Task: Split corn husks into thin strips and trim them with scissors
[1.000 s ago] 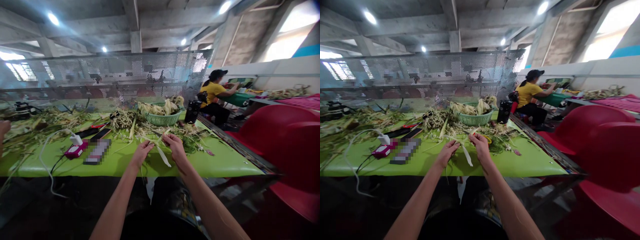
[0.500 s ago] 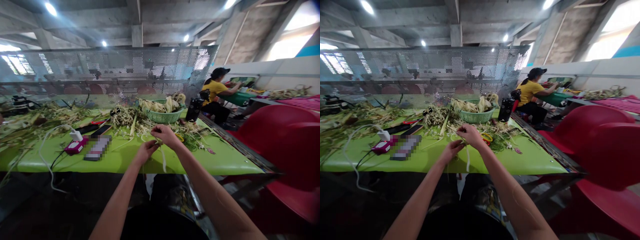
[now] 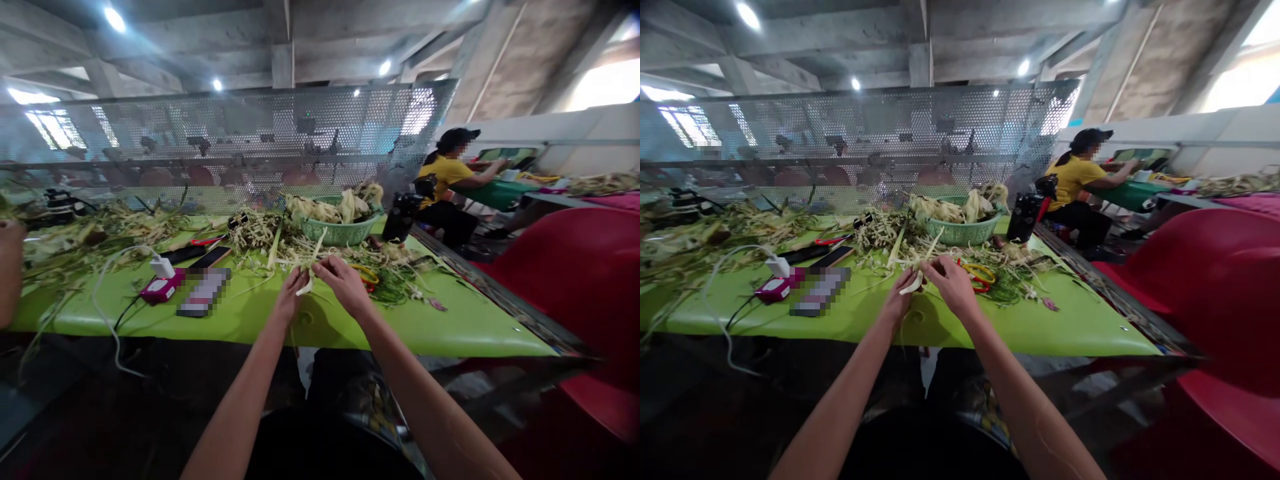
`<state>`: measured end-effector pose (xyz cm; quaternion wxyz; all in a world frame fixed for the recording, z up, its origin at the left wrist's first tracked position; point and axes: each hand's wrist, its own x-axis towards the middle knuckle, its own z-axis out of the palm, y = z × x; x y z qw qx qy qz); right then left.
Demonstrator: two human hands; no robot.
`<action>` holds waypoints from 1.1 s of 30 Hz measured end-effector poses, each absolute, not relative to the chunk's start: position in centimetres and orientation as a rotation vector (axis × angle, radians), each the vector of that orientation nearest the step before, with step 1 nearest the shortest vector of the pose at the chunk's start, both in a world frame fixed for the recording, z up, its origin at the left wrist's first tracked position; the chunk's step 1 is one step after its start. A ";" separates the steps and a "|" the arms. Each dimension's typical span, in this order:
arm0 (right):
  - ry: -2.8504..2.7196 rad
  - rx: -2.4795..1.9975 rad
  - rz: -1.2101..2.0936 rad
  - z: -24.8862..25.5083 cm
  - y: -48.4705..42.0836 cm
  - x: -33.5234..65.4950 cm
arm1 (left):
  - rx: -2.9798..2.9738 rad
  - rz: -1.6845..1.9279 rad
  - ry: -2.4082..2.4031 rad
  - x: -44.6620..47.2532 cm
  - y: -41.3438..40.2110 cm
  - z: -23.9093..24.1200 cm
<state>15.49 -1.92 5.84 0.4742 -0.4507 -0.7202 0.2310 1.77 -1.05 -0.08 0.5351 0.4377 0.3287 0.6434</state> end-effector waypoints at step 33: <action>-1.867 -1.052 0.494 2.4 -0.9 15.0 | 0.667 1.607 0.712 0.6 -1.7 1.0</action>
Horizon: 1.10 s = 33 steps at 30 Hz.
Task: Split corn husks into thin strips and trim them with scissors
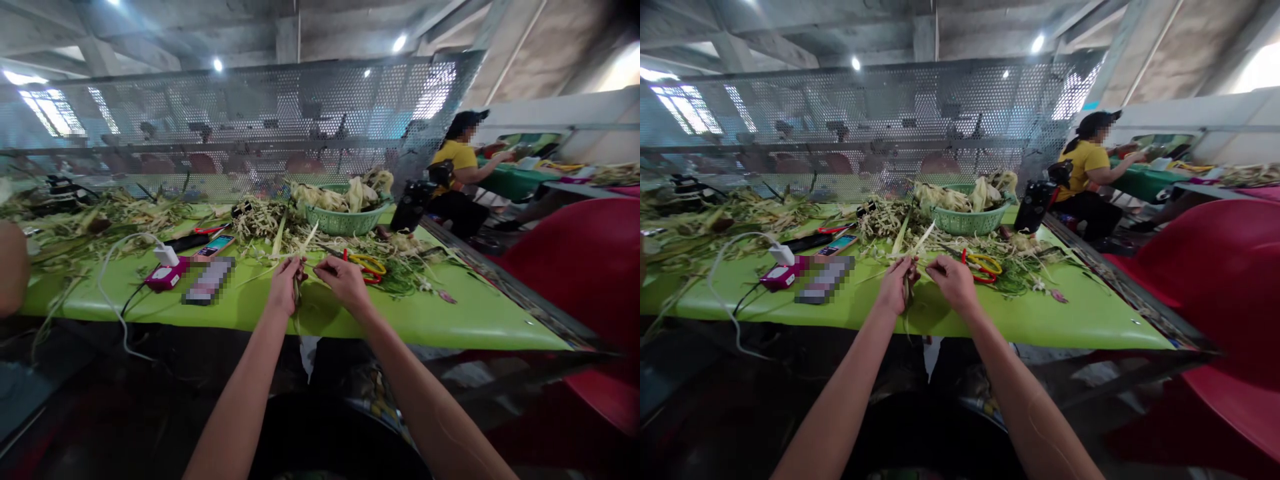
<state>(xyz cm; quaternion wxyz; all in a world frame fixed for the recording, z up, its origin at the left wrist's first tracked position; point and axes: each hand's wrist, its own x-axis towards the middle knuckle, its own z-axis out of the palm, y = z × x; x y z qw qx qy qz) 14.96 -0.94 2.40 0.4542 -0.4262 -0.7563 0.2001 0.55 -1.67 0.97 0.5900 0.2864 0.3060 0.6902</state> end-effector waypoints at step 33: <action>-1.699 -0.924 -0.029 3.3 -2.0 14.5 | 0.604 1.539 0.585 0.2 -0.8 1.5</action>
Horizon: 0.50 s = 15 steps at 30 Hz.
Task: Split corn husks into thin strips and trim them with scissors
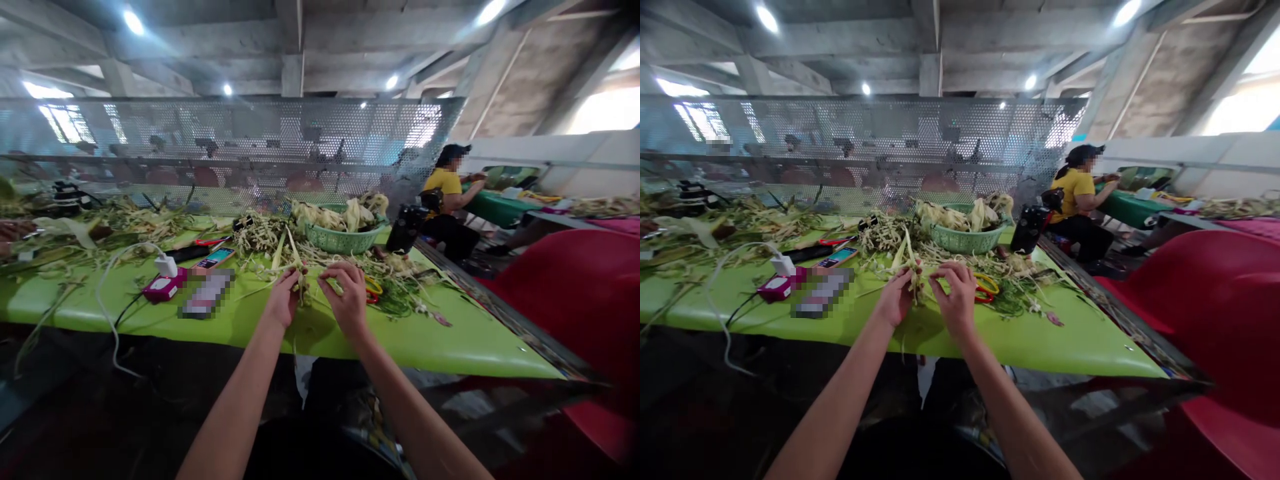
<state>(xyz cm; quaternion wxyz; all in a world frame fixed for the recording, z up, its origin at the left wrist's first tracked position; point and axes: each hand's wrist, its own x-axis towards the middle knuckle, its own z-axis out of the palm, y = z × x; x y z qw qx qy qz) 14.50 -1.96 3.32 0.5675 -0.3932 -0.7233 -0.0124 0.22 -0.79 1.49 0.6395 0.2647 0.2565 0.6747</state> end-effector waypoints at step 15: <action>-1.929 -1.091 0.051 2.1 -1.6 13.3 | 0.753 1.584 0.721 0.8 -1.5 1.5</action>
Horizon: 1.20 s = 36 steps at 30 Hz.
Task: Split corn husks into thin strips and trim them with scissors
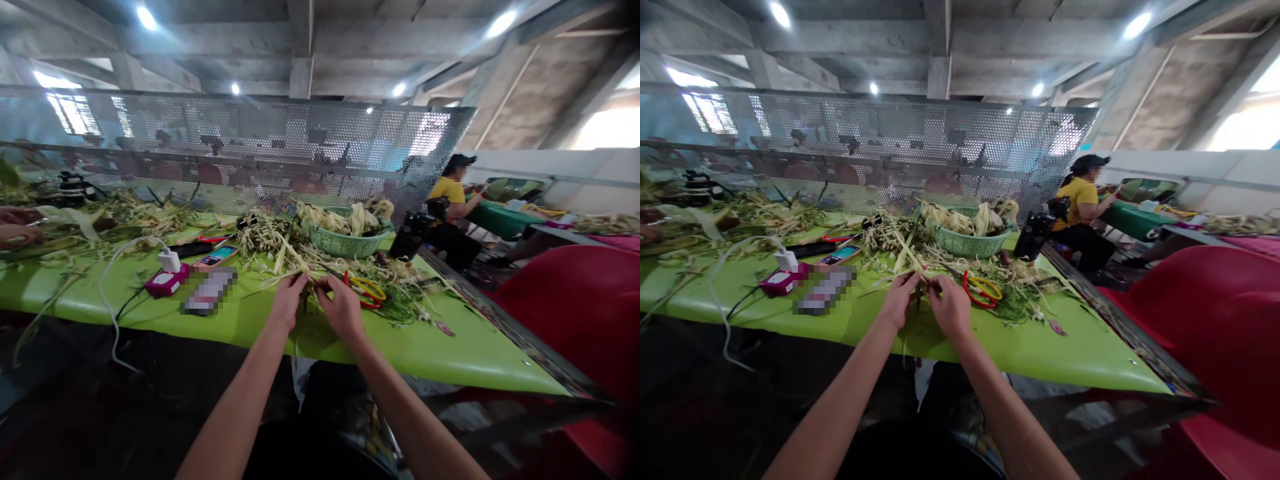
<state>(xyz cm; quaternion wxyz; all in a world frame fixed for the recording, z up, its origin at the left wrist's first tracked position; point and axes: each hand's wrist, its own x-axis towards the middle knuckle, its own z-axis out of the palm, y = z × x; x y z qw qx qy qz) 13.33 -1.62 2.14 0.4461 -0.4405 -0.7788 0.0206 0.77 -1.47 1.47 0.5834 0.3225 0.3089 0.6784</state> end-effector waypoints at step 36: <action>-1.667 -0.973 0.392 1.5 -0.8 14.3 | 0.761 1.466 0.694 1.1 -1.8 1.3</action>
